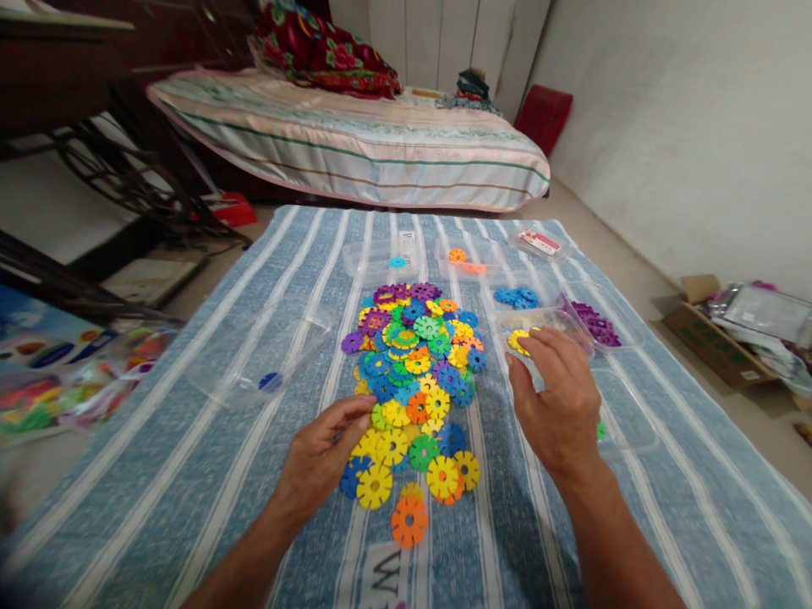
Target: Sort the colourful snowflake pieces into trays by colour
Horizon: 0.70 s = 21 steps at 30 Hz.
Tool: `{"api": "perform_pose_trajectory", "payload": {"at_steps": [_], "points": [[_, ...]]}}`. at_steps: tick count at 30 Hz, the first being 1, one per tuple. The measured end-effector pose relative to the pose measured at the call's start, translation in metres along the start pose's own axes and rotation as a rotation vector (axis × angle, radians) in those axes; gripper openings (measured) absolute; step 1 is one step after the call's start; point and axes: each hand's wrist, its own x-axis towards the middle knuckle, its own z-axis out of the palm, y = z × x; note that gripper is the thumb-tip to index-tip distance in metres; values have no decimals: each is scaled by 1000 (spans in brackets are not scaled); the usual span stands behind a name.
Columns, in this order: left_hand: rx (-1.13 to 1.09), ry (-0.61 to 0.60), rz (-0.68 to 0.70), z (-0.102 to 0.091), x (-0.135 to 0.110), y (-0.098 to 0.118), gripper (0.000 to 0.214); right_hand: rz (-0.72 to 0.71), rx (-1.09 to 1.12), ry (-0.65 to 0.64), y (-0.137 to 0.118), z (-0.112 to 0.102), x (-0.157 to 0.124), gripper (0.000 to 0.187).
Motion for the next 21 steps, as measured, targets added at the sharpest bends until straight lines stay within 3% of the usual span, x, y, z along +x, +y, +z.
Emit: {"api": "perform_pose_trajectory", "payload": {"at_steps": [2, 5, 8, 10, 13, 21], "points": [[-5, -1, -8, 0, 0, 1, 23, -26, 57, -105, -4, -2, -7, 15], [-11, -1, -19, 0, 0, 3, 23, -89, 174, -387, -24, -1, -37, 13], [-13, 3, -28, 0, 0, 5, 23, -93, 165, -627, -44, 1, -66, 19], [-14, 6, -31, 0, 0, 6, 23, -84, 134, -718, -52, 2, -77, 23], [-13, 8, -31, 0, 1, 7, 23, -77, 125, -742, -55, 3, -83, 23], [-13, 14, -32, 0, 1, 1, 24, -18, 260, -629, -59, 9, -85, 12]]}}
